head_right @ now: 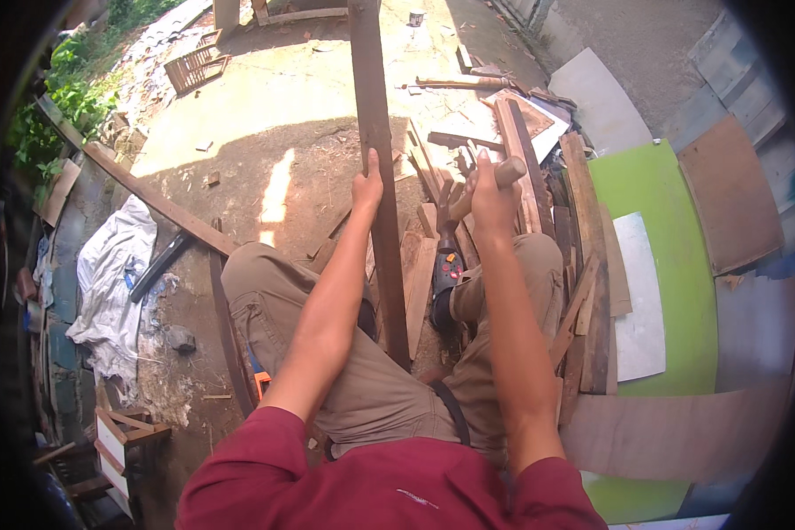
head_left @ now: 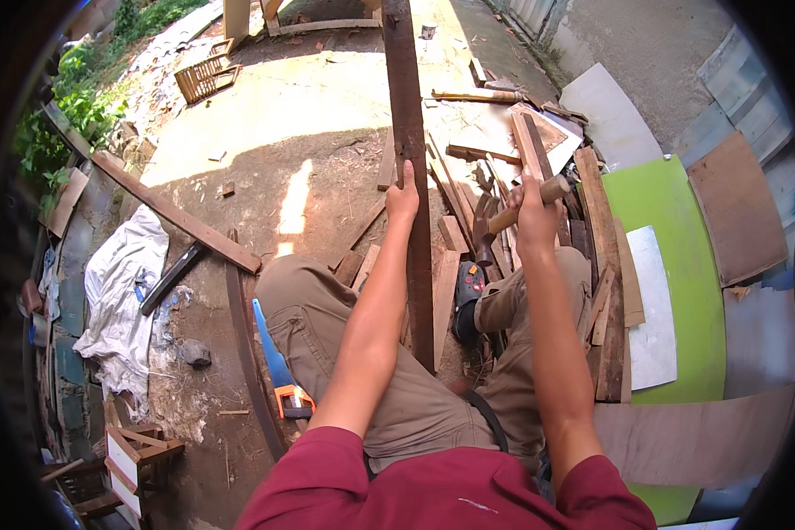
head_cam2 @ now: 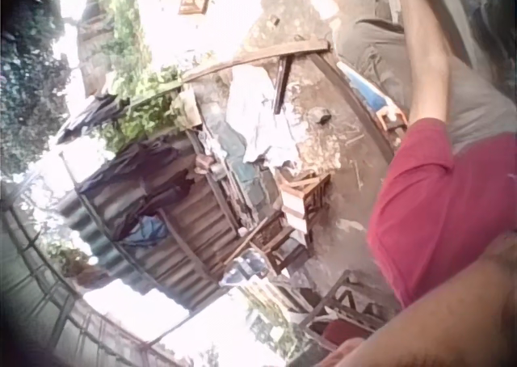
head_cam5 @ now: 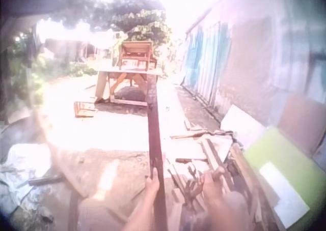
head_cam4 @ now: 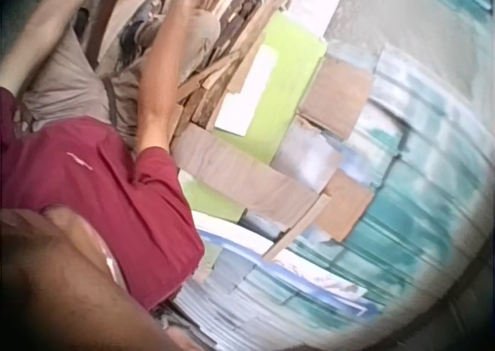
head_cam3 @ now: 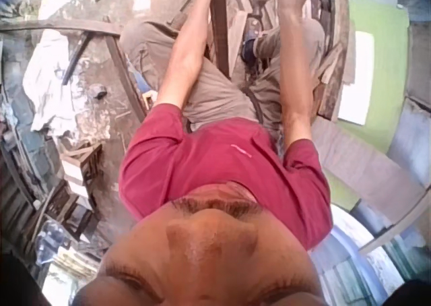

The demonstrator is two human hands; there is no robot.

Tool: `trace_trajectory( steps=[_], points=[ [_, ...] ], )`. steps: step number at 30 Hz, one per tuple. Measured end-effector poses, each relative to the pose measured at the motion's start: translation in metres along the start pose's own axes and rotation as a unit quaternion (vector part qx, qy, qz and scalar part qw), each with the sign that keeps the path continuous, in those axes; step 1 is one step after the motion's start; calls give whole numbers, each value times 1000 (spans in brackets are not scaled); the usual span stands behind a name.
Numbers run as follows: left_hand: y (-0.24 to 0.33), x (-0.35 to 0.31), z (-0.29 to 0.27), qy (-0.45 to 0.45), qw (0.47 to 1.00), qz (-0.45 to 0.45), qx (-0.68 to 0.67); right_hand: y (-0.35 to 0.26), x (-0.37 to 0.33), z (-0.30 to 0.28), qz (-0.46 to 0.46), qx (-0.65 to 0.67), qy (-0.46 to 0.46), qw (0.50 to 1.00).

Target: The person sits on the ground and uses a hammer to repeatedly strike a long wooden plank, breaking it into smaller pieces. The person then uses a hand saw to cut another plank and continues to break wood with the hammer.

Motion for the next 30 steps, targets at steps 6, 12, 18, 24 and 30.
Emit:
trace_trajectory(
  steps=[6, 12, 18, 24, 30],
  points=[
    [35, 31, 25, 1, 999, -32, -4, 58, -56, -101, 3, -194, 71, 978],
    [5, 48, 64, 12, 996, -67, 57, 63, -31, -104, 61, 31, 102, 992],
    [-69, -6, 106, 26, 991, -89, 97, 76, -40, -109, 50, -34, 55, 997],
    [-134, -46, 135, -55, 978, -107, 172, 84, -56, -133, 68, -21, 110, 991],
    [-198, -97, 138, -141, 972, -113, 154, 87, -55, -138, 91, -46, 90, 991]
  ],
)
Point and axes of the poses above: each hand's wrist, its own x-axis towards the middle knuckle, its own z-axis out of the palm, y = z × x, the point moved 3 cm from there along x, towards the middle knuckle, and after that the axes turned 10 degrees about x, right-handed, at the moved point
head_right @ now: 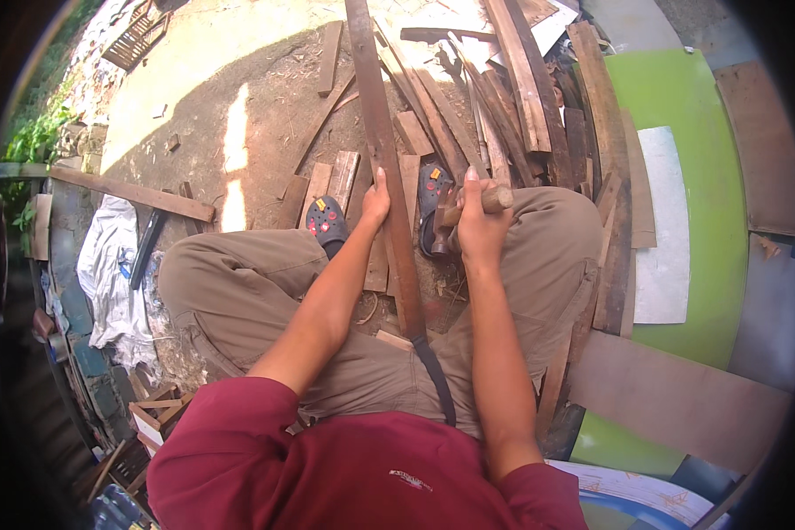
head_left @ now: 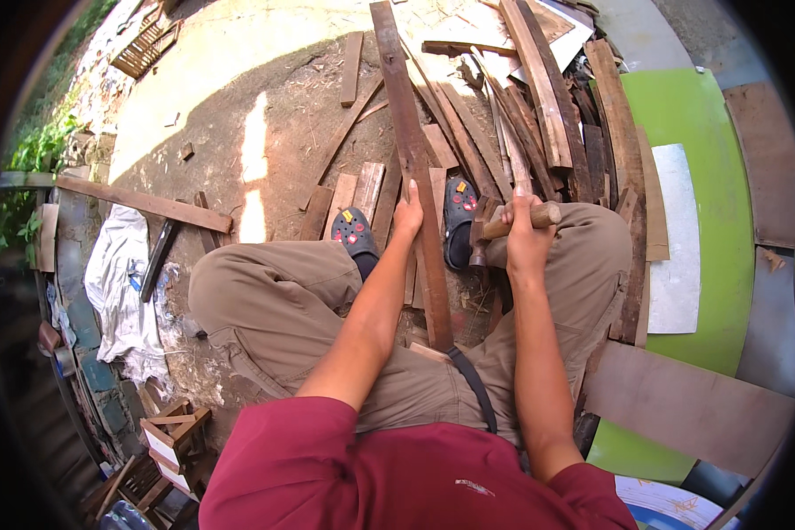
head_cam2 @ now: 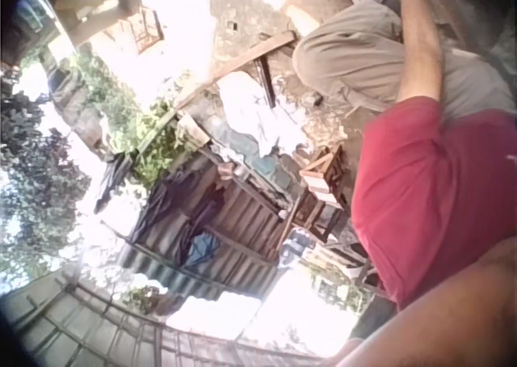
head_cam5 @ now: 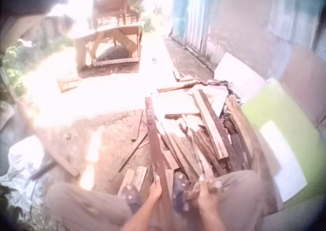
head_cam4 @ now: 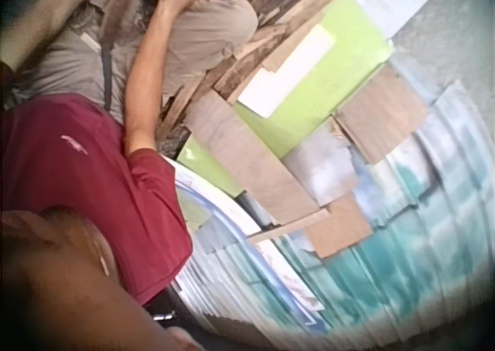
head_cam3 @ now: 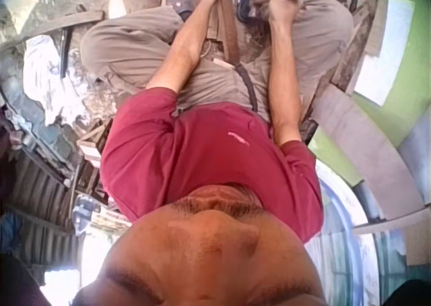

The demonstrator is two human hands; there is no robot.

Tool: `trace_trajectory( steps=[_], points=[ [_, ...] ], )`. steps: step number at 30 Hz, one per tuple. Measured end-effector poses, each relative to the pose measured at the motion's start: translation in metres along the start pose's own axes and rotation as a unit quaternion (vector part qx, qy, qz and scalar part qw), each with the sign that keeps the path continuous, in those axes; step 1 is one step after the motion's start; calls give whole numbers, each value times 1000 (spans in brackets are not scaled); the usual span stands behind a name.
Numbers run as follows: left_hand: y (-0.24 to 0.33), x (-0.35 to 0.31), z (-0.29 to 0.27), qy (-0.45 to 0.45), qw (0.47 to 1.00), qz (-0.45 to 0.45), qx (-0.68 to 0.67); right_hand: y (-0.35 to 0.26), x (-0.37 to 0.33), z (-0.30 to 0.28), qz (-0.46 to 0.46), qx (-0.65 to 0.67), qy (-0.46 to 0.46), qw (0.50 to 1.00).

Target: The person sits on the ground and uses a hammer to repeatedly strike a long wooden plank, breaking it into smaller pieces. The person then uses a hand saw to cut another plank and continues to break wood with the hammer.

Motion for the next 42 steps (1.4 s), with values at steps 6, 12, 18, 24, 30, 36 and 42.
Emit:
trace_trajectory(
  steps=[6, 12, 18, 24, 30, 36, 42],
  points=[
    [-9, 15, -16, -197, 980, -8, -26, 1, 8, -15, -22, 3, 23, 999],
    [-17, 21, 14, 25, 994, -102, -30, 5, -2, -6, -26, 25, 1, 999],
    [40, 6, 9, 78, 996, -35, -6, 4, -8, -27, 24, 26, 19, 999],
    [70, 14, 20, 92, 995, -7, 42, 15, -2, -32, 1, -63, 16, 998],
    [34, -1, 52, 46, 998, -6, 37, 13, 2, -19, 18, -54, -14, 998],
    [22, -32, 69, 43, 998, -31, 47, 12, 7, -29, 68, -57, -30, 996],
    [7, -24, 75, 65, 994, -42, 74, 8, 9, -41, 38, -102, -51, 993]
  ],
)
Point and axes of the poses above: each hand's wrist, its own x-axis towards the middle knuckle, its own z-axis out of the palm, y = z × x, the point moved 3 cm from there along x, towards the middle knuckle, and after that the axes turned 10 degrees about x, right-handed, at the moved point
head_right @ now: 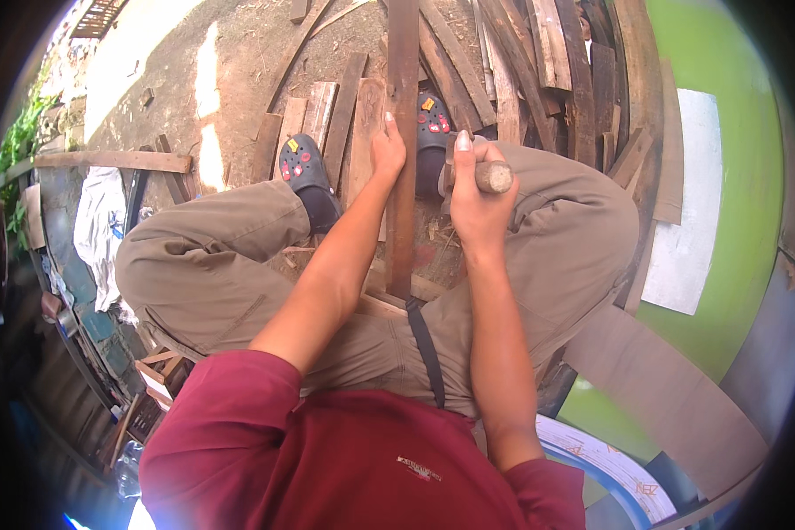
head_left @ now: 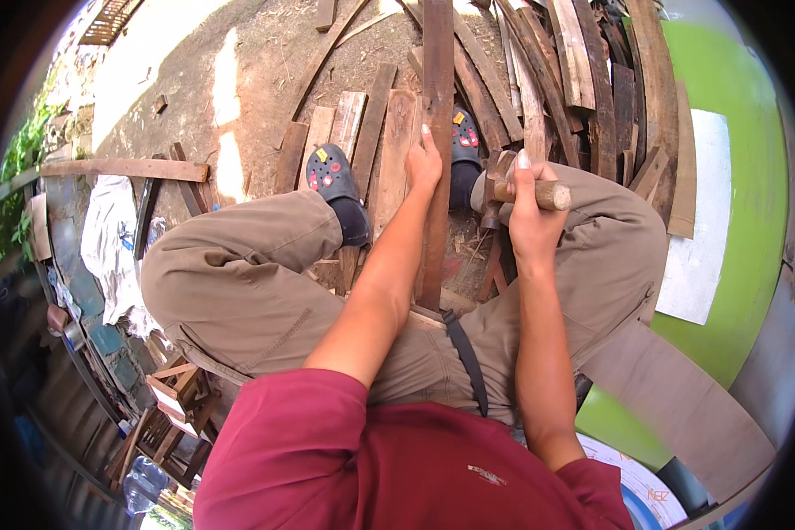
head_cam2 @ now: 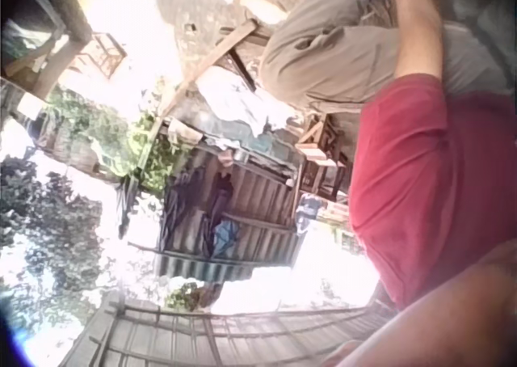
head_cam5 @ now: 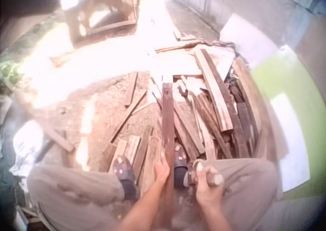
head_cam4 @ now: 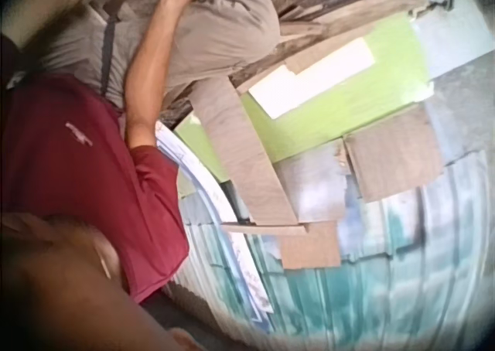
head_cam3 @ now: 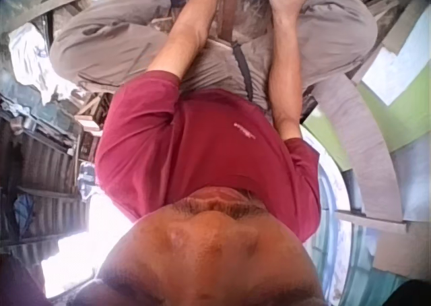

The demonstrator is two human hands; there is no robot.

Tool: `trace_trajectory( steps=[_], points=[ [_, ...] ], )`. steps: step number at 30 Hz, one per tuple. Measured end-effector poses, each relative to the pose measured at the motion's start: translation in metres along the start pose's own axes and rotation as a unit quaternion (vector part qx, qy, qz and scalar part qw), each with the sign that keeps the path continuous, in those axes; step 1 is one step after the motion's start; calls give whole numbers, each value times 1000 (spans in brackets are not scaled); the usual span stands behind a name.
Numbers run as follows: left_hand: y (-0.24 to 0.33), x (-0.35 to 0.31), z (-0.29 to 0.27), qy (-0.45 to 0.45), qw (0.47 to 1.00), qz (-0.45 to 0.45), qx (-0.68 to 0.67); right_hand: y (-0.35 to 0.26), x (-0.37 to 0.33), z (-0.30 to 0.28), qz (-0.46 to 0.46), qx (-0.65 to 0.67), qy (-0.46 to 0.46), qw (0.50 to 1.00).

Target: The person sits on the ground and uses a hammer to repeatedly strike a long wooden plank, breaking it into smaller pieces. The person then uses a hand saw to cut another plank and continues to break wood with the hammer.

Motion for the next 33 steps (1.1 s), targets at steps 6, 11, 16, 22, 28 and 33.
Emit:
trace_trajectory(
  steps=[6, 11, 16, 22, 28, 33],
  points=[
    [3, 6, -6, -12, 999, 30, 19, -7, -6, 9, -8, 31, 40, 999],
    [9, 5, -12, -25, 998, 39, 45, -13, -14, 31, 18, 67, 53, 996],
    [0, -1, -21, -53, 997, 48, 28, -9, 1, 54, 55, 16, 33, 998],
    [-55, 3, -65, 30, 999, 17, 16, -10, 11, 78, 32, -16, 17, 999],
    [-100, 8, -108, 74, 997, 8, 25, -2, -2, 79, 2, 27, 33, 999],
    [-96, 19, -100, 29, 999, -18, 16, -4, -30, 70, -3, 81, 35, 996]
  ],
)
Point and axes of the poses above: each hand's wrist, its own x-axis towards the middle knuckle, its own z-axis out of the palm, y = z × x, the point moved 3 cm from there along x, towards the middle knuckle, and after that the axes turned 10 degrees about x, right-handed, at the moved point
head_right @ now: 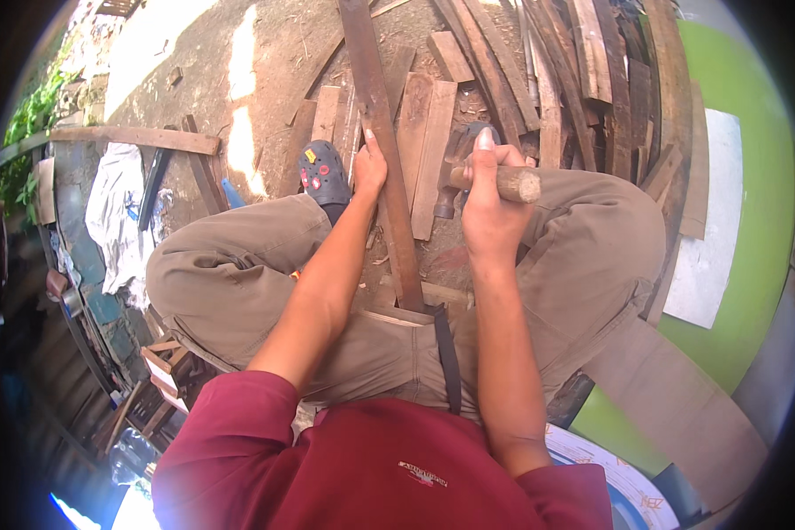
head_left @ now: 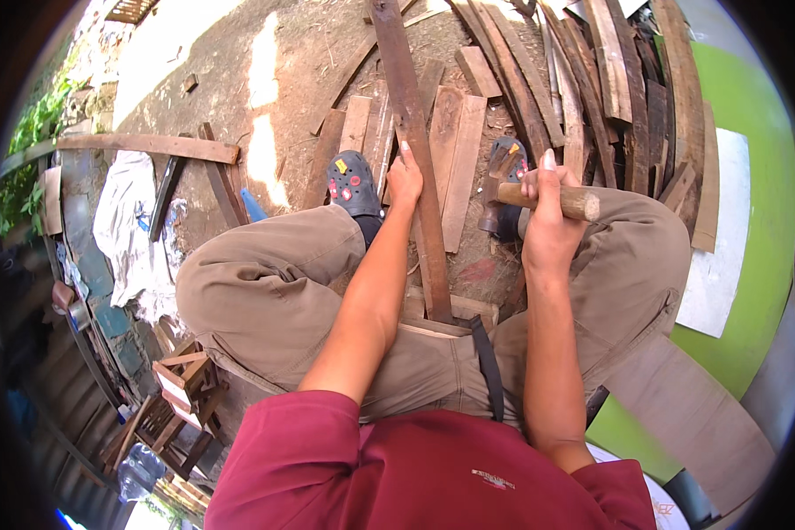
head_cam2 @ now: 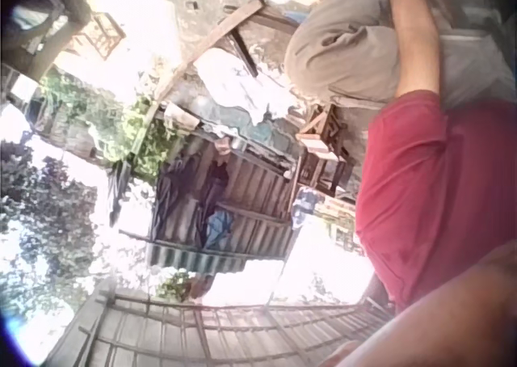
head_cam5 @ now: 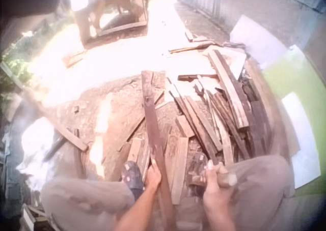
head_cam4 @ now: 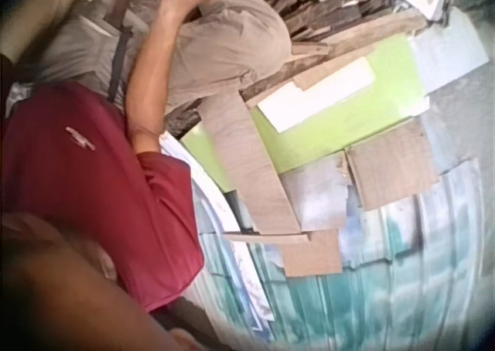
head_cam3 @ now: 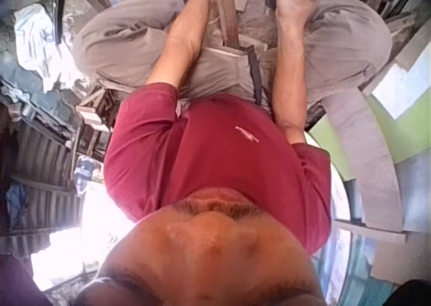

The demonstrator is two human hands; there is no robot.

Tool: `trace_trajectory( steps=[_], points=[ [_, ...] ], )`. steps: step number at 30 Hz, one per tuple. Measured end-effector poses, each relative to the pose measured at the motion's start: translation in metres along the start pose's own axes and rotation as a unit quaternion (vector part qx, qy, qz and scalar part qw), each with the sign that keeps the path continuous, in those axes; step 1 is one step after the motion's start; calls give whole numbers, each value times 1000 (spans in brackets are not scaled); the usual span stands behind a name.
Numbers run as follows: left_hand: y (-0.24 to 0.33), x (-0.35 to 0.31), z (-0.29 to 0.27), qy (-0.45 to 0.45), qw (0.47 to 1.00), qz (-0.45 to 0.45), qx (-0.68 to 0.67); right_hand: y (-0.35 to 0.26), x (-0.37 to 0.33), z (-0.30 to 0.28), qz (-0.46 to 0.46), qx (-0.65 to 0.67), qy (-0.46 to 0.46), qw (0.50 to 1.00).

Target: The person sits on the ground and uses a hammer to repeatedly strike a long wooden plank, breaking it into smaller pieces. The person then uses a hand saw to cut another plank and continues to break wood with the hammer.

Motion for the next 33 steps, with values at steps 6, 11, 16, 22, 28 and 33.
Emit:
trace_trajectory(
  steps=[6, 11, 16, 22, 28, 33],
  points=[
    [9, 14, 46, -117, 990, 75, 7, -5, -42, -21, 11, -21, 10, 1000],
    [30, 19, 63, -173, 980, 74, 57, -12, -57, -26, -34, -52, 19, 998],
    [39, 1, 58, -92, 995, 10, -39, -2, -63, -37, 10, 45, 22, 999],
    [26, 4, 34, -16, 999, 19, -23, 28, -67, -22, 22, 8, 18, 1000],
    [26, -16, 38, -20, 998, 34, -56, 40, -51, -10, 43, 33, 16, 998],
    [51, -33, 29, -11, 995, 81, -53, 38, -49, -7, 39, 47, 8, 998]
  ],
)
Point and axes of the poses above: each hand's wrist, its own x-axis towards the middle knuckle, its own z-axis out of the palm, y = z × x, the point moved 3 cm from there along x, towards the middle knuckle, and after that the axes turned 10 degrees about x, right-handed, at the moved point
